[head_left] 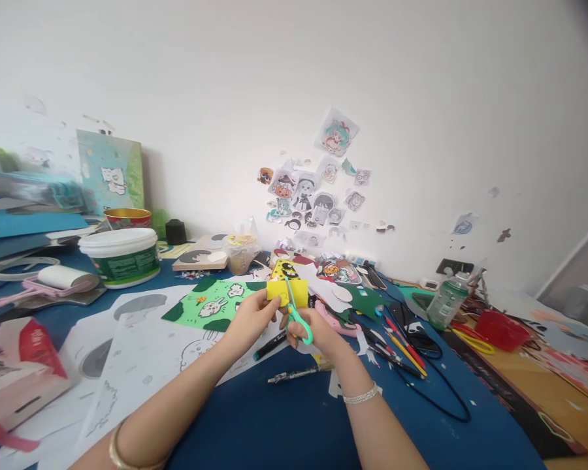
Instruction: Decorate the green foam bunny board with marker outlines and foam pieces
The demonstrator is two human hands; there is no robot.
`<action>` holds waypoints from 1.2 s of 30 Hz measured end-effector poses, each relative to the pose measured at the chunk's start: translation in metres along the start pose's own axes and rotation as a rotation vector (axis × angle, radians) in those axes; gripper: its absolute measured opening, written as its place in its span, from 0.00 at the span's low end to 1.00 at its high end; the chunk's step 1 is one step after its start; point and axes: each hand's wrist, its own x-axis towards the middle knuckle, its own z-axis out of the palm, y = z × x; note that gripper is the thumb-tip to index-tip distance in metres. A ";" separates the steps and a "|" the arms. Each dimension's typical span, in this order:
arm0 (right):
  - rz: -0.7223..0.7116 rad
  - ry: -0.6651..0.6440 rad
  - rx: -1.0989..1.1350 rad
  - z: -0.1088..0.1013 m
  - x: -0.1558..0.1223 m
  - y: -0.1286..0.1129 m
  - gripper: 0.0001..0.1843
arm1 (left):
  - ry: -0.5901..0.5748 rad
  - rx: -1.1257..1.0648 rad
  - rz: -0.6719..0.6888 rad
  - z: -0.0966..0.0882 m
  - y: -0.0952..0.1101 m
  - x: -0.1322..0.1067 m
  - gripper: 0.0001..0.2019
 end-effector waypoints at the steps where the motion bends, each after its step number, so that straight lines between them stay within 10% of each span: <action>1: 0.003 0.005 -0.004 -0.001 0.000 0.001 0.23 | -0.001 -0.007 -0.011 0.000 0.001 0.000 0.15; 24: 0.137 0.079 -0.047 -0.005 -0.004 -0.006 0.17 | -0.279 -0.204 -0.016 -0.020 0.001 0.004 0.16; 36: 0.126 0.046 -0.072 -0.004 -0.004 -0.007 0.21 | -0.229 0.119 0.075 -0.018 0.002 0.002 0.18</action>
